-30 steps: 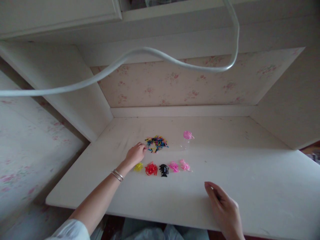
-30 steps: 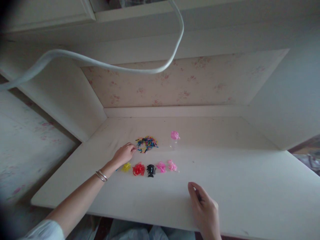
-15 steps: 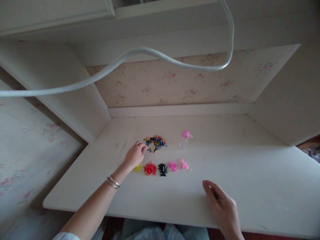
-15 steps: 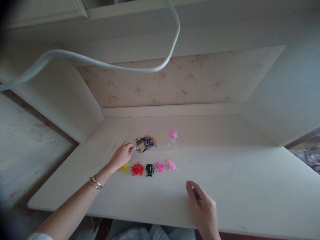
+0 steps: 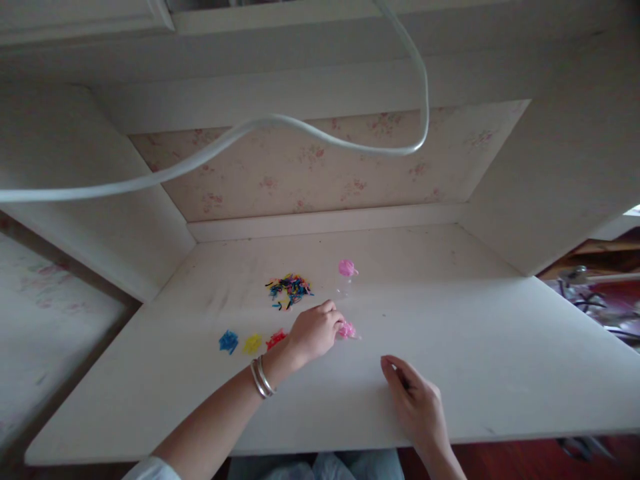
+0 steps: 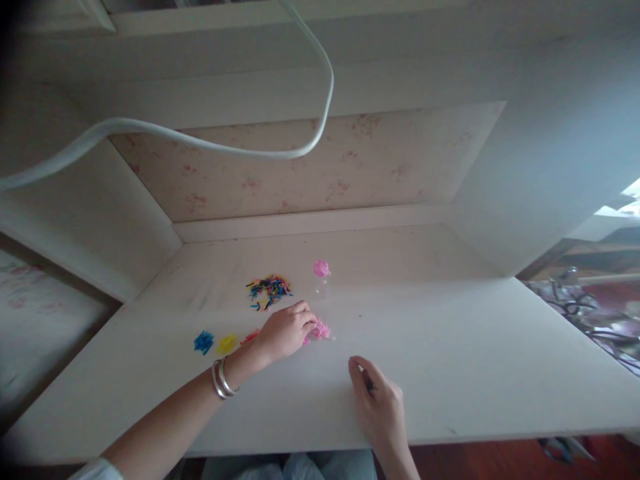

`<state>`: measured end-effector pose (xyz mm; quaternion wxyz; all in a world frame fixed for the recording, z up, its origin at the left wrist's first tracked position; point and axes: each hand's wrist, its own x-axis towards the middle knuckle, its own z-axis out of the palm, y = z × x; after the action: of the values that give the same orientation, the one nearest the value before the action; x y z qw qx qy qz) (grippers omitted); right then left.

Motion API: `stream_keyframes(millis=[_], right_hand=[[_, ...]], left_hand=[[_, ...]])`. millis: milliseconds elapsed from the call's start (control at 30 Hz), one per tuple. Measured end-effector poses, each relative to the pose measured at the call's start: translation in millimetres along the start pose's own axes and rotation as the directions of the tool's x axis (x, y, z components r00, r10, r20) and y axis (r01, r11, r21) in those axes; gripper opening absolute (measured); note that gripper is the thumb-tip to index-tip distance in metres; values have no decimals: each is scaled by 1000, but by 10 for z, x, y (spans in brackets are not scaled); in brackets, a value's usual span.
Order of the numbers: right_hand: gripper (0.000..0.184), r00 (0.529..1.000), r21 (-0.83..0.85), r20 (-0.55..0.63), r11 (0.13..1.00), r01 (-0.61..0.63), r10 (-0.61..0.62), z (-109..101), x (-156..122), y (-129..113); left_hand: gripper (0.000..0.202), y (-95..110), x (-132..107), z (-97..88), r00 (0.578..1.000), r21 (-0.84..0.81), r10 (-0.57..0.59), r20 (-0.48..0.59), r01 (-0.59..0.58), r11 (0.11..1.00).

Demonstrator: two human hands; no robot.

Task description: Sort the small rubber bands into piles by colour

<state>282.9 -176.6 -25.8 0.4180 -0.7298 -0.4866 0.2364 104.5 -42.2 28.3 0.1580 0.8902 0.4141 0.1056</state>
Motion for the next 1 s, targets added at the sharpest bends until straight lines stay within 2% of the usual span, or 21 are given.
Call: stream_keyframes(millis=[100,200,267,333,433,533,600,667,767,867,933,1000], right_hand=[[48,1000,12,3,1000,-6,6,-8,-6,-3],[46,1000,21,12,1000,-2,1,-8,-7,7],[44,1000,29,17,1000,-2,1,-4,-8,18],[43,1000,43,16,999,-5,4,0,-11,29],[44,1000,66,19,998,-11,10,3,-15,39],[44,1000,37,21,999,-20,19,8,-16,38],[43,1000,4,24,1000,-15,14,23,-17,36],[44,999,-26,42,1000,-7,8,46,-20,38],[45,996,-57,82,998,-19,24,74,-17,47],[47,993,-45,98,997,-63,67,81,10,26],[48,991,-25,107,997,-74,76,95,44,-38],[48,989,-32,139,998,-52,56,140,86,-167]], left_hand=[[27,23,69,38,1000,2,12,4,-12,1000],[28,4,37,-8,1000,8,-4,-20,4,1000],[29,-33,-59,-87,995,-23,-44,-92,42,999],[30,-84,-223,-180,971,-113,-112,-210,90,990],[30,-173,-589,-267,902,-267,-245,-356,154,951],[26,-303,-1045,-241,839,-346,-364,-404,228,910],[24,-438,-1353,-177,745,-380,-449,-494,280,882],[26,-616,-1629,-106,662,-424,-548,-512,359,831],[34,-899,-1926,-28,538,-499,-691,-483,479,722],[39,-1071,-2055,7,428,-565,-793,-435,556,610],[40,-1094,-2065,17,404,-602,-812,-421,545,583],[39,-1069,-2046,24,429,-624,-803,-413,509,593]])
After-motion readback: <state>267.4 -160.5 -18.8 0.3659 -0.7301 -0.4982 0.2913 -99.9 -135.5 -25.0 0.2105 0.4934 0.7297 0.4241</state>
